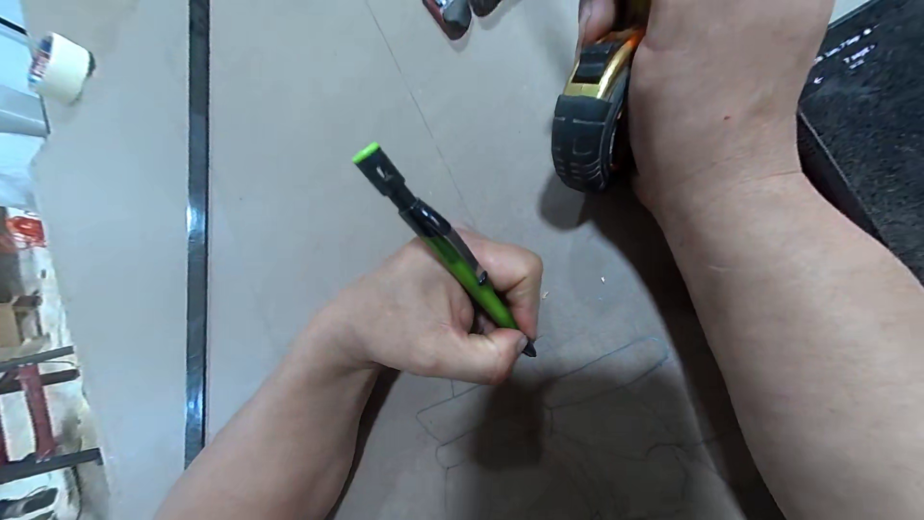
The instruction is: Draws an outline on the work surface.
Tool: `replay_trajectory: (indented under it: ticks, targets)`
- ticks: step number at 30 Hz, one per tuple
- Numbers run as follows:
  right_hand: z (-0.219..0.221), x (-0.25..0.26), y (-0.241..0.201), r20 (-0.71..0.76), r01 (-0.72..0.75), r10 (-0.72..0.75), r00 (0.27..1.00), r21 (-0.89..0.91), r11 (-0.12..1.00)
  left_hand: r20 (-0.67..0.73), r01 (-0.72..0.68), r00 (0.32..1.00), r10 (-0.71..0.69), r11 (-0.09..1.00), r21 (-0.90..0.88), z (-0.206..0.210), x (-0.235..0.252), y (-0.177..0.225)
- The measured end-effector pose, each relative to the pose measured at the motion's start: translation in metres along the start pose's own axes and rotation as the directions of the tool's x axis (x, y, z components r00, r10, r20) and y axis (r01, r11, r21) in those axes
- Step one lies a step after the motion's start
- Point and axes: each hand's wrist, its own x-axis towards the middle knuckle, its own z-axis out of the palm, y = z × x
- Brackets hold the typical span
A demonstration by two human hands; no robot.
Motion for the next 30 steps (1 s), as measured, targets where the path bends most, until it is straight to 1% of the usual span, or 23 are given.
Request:
replay_trajectory:
  ticks: [1, 3, 4, 9, 17, 20, 22, 25, 27, 30]
  targets:
    - [0.002, 0.002, -0.001, 0.000, 0.005, -0.005, 1.000, 0.062, 0.998, 0.004, 0.002, 1.000, -0.002, 1.000, 0.009, 0.000, 0.000, 0.000]
    - [0.005, 0.002, 0.000, -0.003, 0.002, -0.001, 1.000, 0.113, 0.994, 0.002, 0.008, 1.000, -0.008, 0.999, 0.033, 0.002, 0.000, 0.001]
    - [0.006, 0.002, 0.002, -0.008, -0.002, 0.003, 1.000, 0.114, 0.994, 0.001, 0.011, 1.000, -0.012, 0.999, 0.041, 0.002, 0.000, 0.002]
    - [0.004, -0.002, 0.009, -0.012, -0.034, 0.034, 0.999, 0.011, 0.999, -0.040, 0.004, 0.999, -0.002, 0.999, 0.046, 0.004, -0.001, 0.002]
    - [0.003, -0.003, 0.009, -0.015, -0.031, 0.031, 0.999, 0.008, 0.999, -0.060, -0.003, 0.998, 0.008, 0.997, 0.072, 0.006, 0.000, 0.001]
    - [0.007, -0.001, 0.005, -0.016, -0.027, 0.028, 0.999, 0.076, 0.997, -0.075, -0.017, 0.997, 0.019, 1.000, 0.022, 0.004, 0.002, 0.001]
    - [0.008, 0.005, -0.003, -0.011, -0.020, 0.022, 1.000, 0.150, 0.988, -0.045, -0.028, 0.999, 0.028, 1.000, -0.009, 0.002, 0.012, 0.002]
    - [0.008, 0.008, -0.003, -0.003, -0.023, 0.024, 1.000, 0.196, 0.980, 0.041, -0.018, 0.999, 0.018, 1.000, 0.000, 0.002, 0.029, 0.004]
    - [0.007, 0.006, 0.003, -0.010, -0.032, 0.034, 0.999, 0.171, 0.985, 0.075, -0.009, 0.997, 0.010, 1.000, -0.005, 0.001, 0.030, 0.004]
    - [0.005, 0.003, 0.008, -0.011, -0.041, 0.043, 0.999, 0.101, 0.994, 0.088, -0.013, 0.996, 0.011, 1.000, 0.016, -0.001, 0.028, 0.004]
